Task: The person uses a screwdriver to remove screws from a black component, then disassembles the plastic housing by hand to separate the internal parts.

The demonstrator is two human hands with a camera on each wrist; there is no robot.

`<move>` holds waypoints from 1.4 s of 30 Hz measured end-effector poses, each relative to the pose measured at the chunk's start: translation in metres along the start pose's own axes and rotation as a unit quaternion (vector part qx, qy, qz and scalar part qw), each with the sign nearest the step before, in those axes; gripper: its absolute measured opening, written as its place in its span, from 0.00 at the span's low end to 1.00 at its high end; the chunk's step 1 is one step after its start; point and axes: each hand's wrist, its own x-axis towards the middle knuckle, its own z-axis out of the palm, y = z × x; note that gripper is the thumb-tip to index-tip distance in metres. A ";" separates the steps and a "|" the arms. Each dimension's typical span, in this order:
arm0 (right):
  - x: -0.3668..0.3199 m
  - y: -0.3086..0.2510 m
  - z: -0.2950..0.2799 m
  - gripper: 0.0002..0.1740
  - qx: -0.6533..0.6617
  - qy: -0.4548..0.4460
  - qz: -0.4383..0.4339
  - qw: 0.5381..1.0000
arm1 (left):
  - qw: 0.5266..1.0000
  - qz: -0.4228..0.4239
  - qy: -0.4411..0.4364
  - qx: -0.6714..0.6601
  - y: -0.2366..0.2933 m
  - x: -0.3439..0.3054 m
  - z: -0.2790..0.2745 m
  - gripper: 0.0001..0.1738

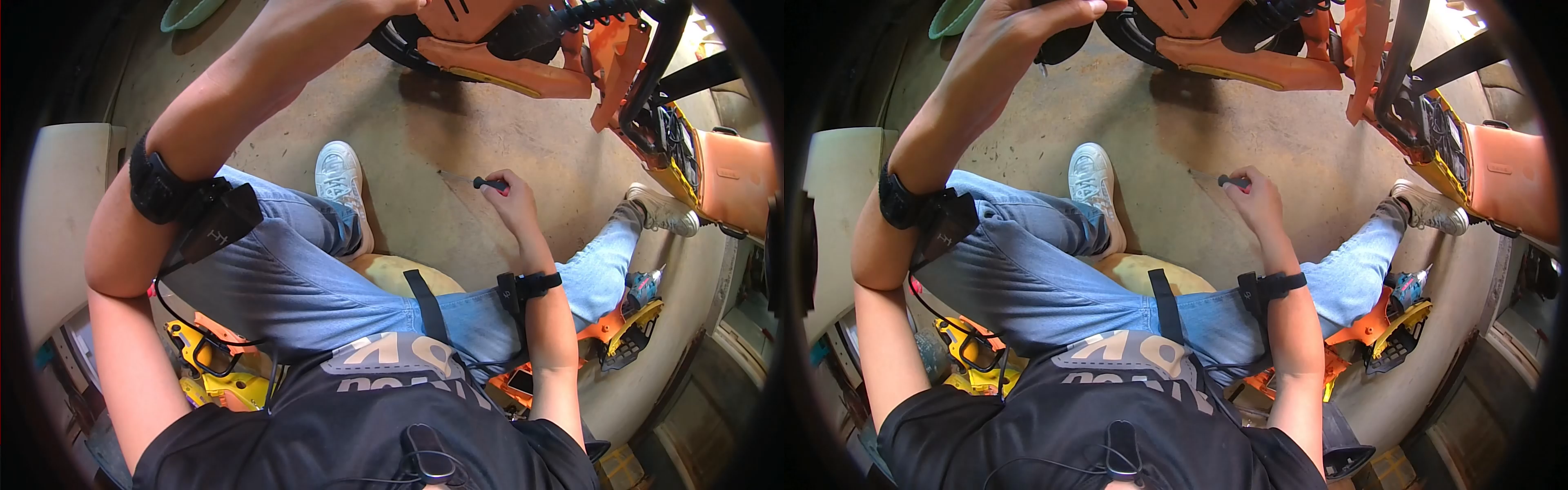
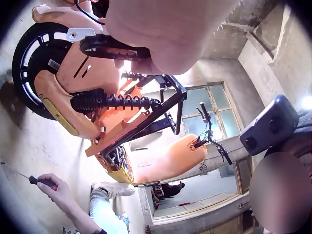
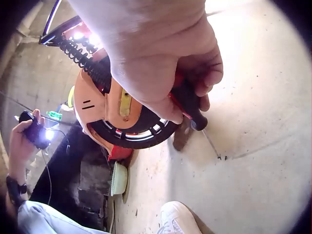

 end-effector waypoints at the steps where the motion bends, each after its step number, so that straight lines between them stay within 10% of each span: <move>1: 0.001 0.001 0.000 0.19 0.000 0.000 0.000 1.000 | 0.999 -0.037 0.002 0.029 0.003 0.001 0.000 0.15; 3: 0.002 0.002 0.000 0.18 -0.015 0.009 -0.010 1.000 | 0.996 -0.073 0.004 0.058 0.008 -0.002 0.009 0.18; 5: 0.002 0.005 0.002 0.18 -0.018 0.012 -0.005 1.000 | 0.992 0.066 0.079 0.068 0.011 -0.013 0.025 0.26; 8: 0.001 0.002 0.002 0.18 -0.020 0.014 -0.001 1.000 | 0.999 -0.036 0.007 0.030 0.013 0.002 0.007 0.32; 12: 0.001 0.001 0.000 0.18 -0.011 0.012 -0.006 1.000 | 0.998 0.054 -0.013 -0.020 -0.006 0.002 -0.001 0.29; 14: 0.000 -0.002 -0.003 0.18 0.009 0.018 -0.012 1.000 | 0.994 -0.091 -0.056 -0.005 0.000 0.002 -0.006 0.25; 20: -0.018 -0.035 -0.039 0.15 0.137 0.052 -0.044 0.988 | 0.994 -0.063 -0.018 -0.092 -0.004 0.004 0.002 0.19; 28: -0.092 -0.097 -0.115 0.14 0.337 0.091 -0.064 0.935 | 0.996 0.027 -0.047 -0.071 -0.015 0.000 -0.004 0.28; 42: -0.165 -0.133 -0.121 0.20 0.480 0.173 -0.172 0.843 | 0.969 -0.049 -0.152 -0.186 -0.010 -0.022 0.012 0.31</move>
